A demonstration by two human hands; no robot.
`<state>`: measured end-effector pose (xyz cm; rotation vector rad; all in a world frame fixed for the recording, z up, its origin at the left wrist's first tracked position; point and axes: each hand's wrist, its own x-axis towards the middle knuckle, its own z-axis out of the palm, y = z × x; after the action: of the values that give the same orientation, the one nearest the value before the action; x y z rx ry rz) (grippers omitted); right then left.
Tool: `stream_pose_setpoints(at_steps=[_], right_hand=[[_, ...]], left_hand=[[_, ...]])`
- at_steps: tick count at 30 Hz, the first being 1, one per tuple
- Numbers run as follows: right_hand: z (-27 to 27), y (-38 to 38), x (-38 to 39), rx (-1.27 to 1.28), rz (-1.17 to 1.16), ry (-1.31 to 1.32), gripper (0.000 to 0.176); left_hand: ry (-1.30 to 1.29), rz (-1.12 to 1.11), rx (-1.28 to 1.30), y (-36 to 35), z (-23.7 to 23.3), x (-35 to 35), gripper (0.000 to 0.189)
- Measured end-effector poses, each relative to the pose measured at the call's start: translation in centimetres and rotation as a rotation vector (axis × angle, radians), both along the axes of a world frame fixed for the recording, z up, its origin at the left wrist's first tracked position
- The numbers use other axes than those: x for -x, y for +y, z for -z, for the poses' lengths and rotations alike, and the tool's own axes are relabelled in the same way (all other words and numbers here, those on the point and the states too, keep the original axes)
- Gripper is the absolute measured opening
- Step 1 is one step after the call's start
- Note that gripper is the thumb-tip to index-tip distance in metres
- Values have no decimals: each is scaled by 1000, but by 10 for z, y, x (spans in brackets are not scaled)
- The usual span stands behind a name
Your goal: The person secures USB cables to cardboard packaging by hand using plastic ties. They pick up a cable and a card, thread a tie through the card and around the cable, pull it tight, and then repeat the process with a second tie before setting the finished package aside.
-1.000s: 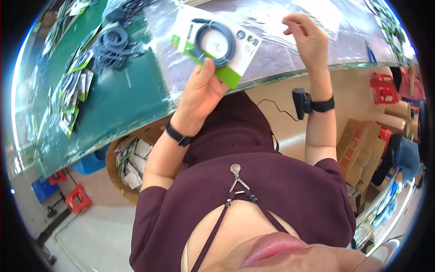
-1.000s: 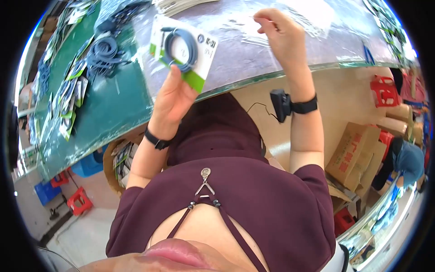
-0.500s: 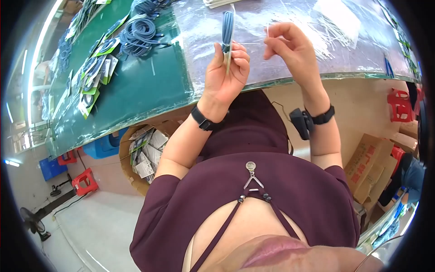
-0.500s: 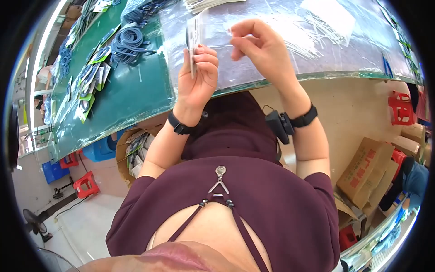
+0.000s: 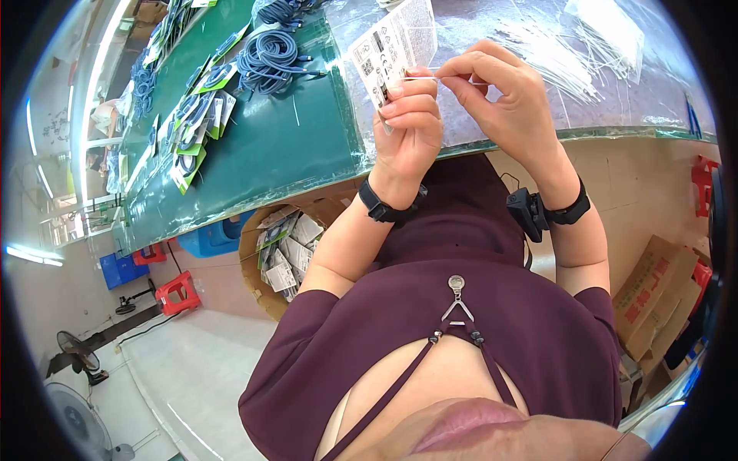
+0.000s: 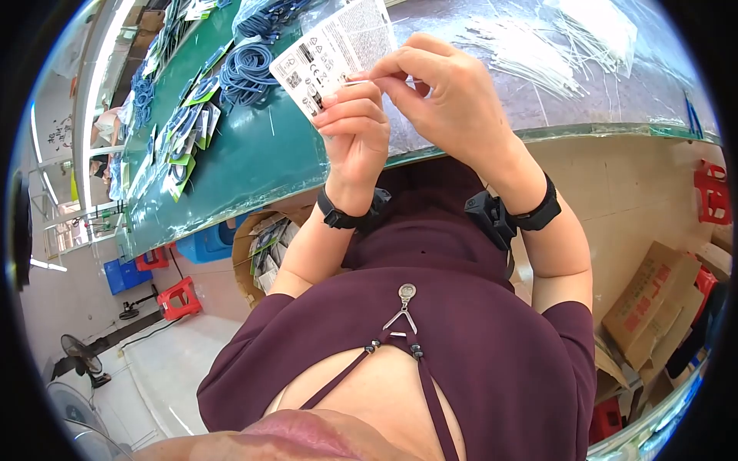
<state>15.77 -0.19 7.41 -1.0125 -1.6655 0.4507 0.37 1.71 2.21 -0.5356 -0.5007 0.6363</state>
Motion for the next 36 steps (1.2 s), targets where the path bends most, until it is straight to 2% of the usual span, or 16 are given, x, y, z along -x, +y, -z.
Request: stream_pose_setpoints(at_steps=[13, 17, 20, 21, 24, 25, 28, 29, 32, 33, 36], right_hand=[[7, 3, 2, 9, 22, -25, 8], [8, 4, 9, -20, -18, 22, 8], [7, 5, 6, -18, -25, -8, 18], [10, 6, 4, -17, -30, -29, 18], [32, 8, -9, 102, -32, 146, 26], [37, 8, -15, 111, -37, 108, 26], [51, 15, -23, 117, 7, 358, 26], [57, 15, -25, 119, -1, 342, 26], [69, 15, -29, 150, -167, 558, 22], [69, 15, -34, 154, -174, 548, 22], [63, 12, -45, -174, 358, 44, 26]], left_hand=[[52, -16, -25, -1, 6, 0, 15], [99, -53, -143, 0, 18, -2, 24], [496, -172, -342, 2, 17, -1, 35], [475, -180, -339, 3, 13, 0, 35], [920, -215, -433, 5, 0, 2, 40], [886, -226, -418, 4, -2, 1, 40], [1135, -225, -563, 2, -7, 3, 37], [1123, -236, -555, 0, -8, 1, 37], [1211, -274, -511, -7, -9, -3, 35], [1204, -282, -504, -8, -8, -4, 35], [1327, -633, -538, -8, -5, -8, 34]])
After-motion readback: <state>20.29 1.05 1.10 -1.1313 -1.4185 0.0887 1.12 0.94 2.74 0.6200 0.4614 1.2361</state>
